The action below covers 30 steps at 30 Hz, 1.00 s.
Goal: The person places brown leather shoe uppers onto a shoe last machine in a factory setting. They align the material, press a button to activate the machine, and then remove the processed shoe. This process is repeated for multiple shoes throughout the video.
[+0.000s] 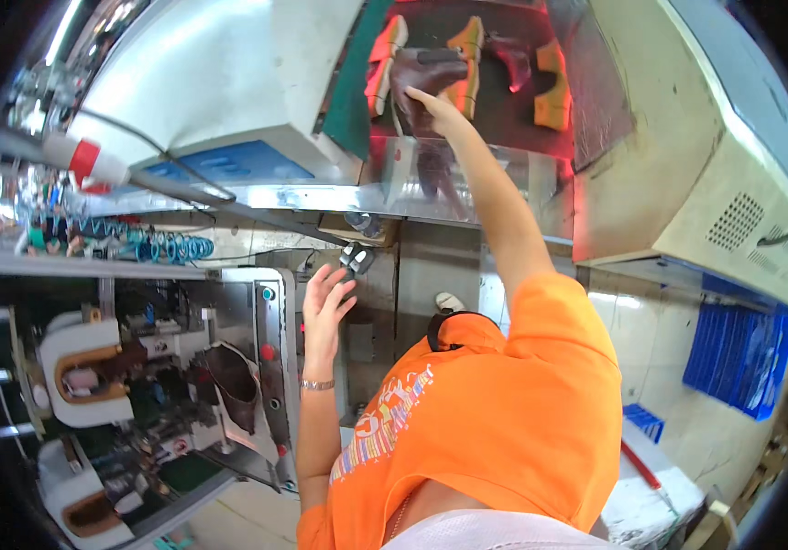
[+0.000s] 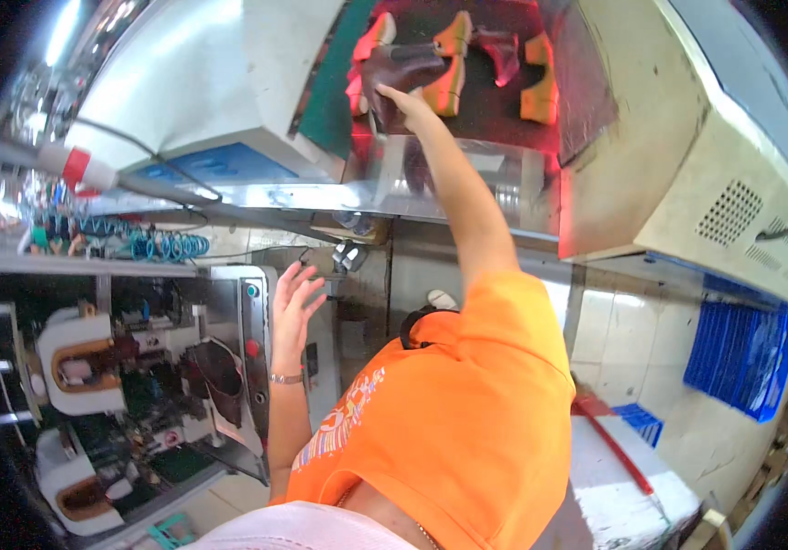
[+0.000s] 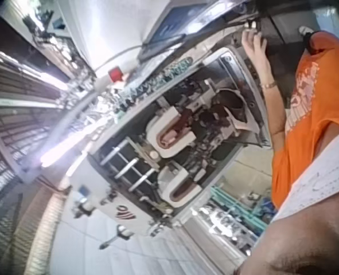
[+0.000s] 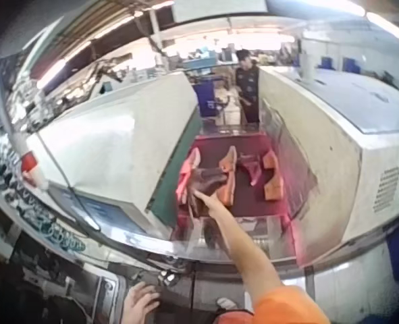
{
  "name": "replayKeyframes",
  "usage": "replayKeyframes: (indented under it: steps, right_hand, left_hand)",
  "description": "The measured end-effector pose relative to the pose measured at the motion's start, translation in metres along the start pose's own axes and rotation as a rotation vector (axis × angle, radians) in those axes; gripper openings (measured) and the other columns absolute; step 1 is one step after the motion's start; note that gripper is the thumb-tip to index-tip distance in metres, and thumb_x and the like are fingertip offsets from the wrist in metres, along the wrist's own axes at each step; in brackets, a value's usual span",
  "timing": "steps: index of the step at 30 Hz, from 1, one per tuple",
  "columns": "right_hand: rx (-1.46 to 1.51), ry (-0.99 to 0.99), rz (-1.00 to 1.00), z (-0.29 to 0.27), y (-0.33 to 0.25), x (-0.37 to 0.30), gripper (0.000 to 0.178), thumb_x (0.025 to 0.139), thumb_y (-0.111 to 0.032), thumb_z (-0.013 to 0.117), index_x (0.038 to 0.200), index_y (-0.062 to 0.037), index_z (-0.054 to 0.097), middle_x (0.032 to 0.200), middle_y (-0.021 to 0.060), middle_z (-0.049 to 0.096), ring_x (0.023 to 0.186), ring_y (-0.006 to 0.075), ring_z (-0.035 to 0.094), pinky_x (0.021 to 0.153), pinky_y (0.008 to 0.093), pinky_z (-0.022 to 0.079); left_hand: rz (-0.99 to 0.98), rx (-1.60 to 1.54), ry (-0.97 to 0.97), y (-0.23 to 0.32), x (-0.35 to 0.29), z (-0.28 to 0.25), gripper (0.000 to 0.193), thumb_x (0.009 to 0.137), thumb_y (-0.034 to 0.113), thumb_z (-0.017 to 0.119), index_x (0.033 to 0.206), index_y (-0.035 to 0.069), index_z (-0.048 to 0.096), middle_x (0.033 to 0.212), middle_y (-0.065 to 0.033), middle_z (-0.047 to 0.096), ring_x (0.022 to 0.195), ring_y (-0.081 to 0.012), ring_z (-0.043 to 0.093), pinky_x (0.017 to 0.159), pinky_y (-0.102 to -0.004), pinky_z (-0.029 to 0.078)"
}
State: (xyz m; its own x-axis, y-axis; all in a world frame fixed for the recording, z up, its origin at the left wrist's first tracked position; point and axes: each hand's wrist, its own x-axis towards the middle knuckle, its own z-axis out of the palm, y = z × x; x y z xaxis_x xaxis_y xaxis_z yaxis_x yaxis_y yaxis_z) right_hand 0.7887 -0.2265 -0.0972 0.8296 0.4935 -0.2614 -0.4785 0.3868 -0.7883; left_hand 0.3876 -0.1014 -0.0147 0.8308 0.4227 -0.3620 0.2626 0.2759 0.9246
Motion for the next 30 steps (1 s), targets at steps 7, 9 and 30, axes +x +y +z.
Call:
replayKeyframes:
  steps: [7,9,30]
  right_hand:
    - [-0.121,0.655,0.078,-0.013,0.114,0.024,0.058,0.067,-0.01,0.064,0.116,0.0049,0.038,0.121,0.0269,0.046,0.115,0.0351,0.046,0.096,0.0371,0.038]
    - [-0.281,1.155,-0.312,-0.107,0.176,0.154,0.041,0.073,-0.013,0.055,0.11,0.0017,0.047,0.117,0.0247,0.05,0.11,0.0353,0.049,0.096,0.0373,0.037]
    - [-0.605,1.192,-0.265,-0.122,0.131,-0.049,0.038,0.07,-0.011,0.061,0.107,-0.0067,0.055,0.103,0.0159,0.055,0.102,0.0315,0.049,0.089,0.0376,0.038]
  left_hand:
    - [-0.135,0.202,0.166,-0.048,-0.02,-0.039,0.034,0.09,0.014,0.051,0.122,0.004,0.045,0.116,-0.0106,0.054,0.101,-0.0182,0.055,0.084,-0.0322,0.046]
    - [-0.039,0.357,0.045,-0.017,0.032,-0.023,0.031,0.09,0.016,0.051,0.118,0.003,0.049,0.112,-0.0095,0.057,0.098,-0.0166,0.056,0.084,-0.0311,0.045]
    - [0.007,0.273,0.363,-0.057,0.011,-0.091,0.029,0.087,0.013,0.055,0.115,0.007,0.05,0.103,-0.0025,0.059,0.083,-0.0109,0.056,0.07,-0.024,0.043]
